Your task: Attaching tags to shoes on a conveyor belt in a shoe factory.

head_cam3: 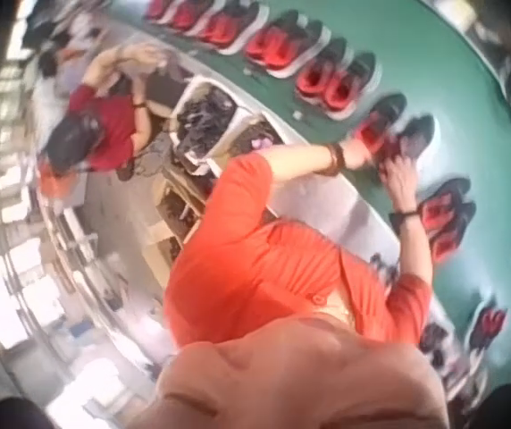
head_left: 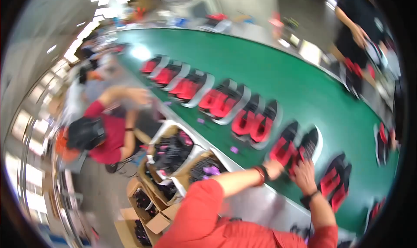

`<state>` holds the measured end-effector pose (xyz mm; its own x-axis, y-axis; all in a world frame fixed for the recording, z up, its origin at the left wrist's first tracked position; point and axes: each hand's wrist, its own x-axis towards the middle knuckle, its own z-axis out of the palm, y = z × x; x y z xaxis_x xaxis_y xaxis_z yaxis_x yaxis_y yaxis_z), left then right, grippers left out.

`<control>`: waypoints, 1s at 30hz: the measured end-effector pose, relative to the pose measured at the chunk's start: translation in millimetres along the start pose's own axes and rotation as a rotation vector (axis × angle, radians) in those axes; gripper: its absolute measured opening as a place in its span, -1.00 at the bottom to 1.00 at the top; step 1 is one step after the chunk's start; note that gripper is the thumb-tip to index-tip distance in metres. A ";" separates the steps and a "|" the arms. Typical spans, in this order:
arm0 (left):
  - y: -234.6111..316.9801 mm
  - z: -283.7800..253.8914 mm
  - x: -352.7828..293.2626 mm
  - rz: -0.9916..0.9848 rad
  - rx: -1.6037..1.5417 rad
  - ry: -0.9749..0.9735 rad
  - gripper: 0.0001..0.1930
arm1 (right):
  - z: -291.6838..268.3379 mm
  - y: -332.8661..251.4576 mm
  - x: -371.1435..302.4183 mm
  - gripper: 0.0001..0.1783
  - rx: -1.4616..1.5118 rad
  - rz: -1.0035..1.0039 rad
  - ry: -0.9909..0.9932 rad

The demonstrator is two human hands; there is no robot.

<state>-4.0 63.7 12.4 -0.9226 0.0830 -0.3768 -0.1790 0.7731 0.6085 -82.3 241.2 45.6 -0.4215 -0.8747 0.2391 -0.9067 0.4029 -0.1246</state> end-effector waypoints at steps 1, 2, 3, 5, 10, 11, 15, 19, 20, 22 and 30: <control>-0.9 -4.9 -3.1 0.034 0.014 -0.027 -0.63 | 2.3 2.4 2.2 -0.73 -0.038 -0.001 -0.017; -3.7 -9.1 -5.1 0.063 -0.042 0.011 -0.62 | 5.3 5.7 1.7 -0.73 -0.070 -0.034 0.105; -3.1 -9.0 -9.4 0.082 -0.138 0.088 -0.62 | 7.2 10.4 -1.4 -0.73 -0.099 -0.020 0.177; -8.8 -16.3 -13.4 0.242 0.043 0.120 -0.69 | 8.2 15.5 -14.3 -0.77 -0.005 0.198 0.008; -8.9 -17.5 -10.4 0.393 -0.081 0.262 -0.58 | 11.8 1.2 -21.3 -0.63 0.171 0.482 0.061; -7.6 -16.7 -10.1 0.366 -0.065 0.207 -0.58 | 10.3 -2.2 -22.2 -0.57 0.231 0.535 -0.071; -3.7 -21.9 -13.6 0.276 0.332 -0.026 -0.44 | -6.8 -5.5 -58.7 -0.45 0.430 0.547 0.038; 8.2 -33.6 -13.3 0.399 0.432 0.381 -0.55 | -37.1 -4.5 -146.7 -0.60 0.417 0.615 0.114; 16.1 -31.5 -11.4 0.484 0.391 0.441 -0.60 | -44.9 -7.3 -172.6 -0.73 0.417 0.652 0.138; 38.9 -14.2 -7.4 0.581 0.299 0.367 -0.64 | -59.4 -15.2 -224.2 -0.85 0.353 0.793 0.072; 125.1 71.3 33.1 0.696 0.303 0.140 -0.48 | -72.1 -39.0 -329.1 -0.76 0.088 0.654 -0.277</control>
<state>-32.5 208.0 26.3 -0.8266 0.5483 0.1270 0.5411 0.7122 0.4473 90.8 532.8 41.2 -0.8493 -0.5022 -0.1630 -0.4599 0.8553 -0.2387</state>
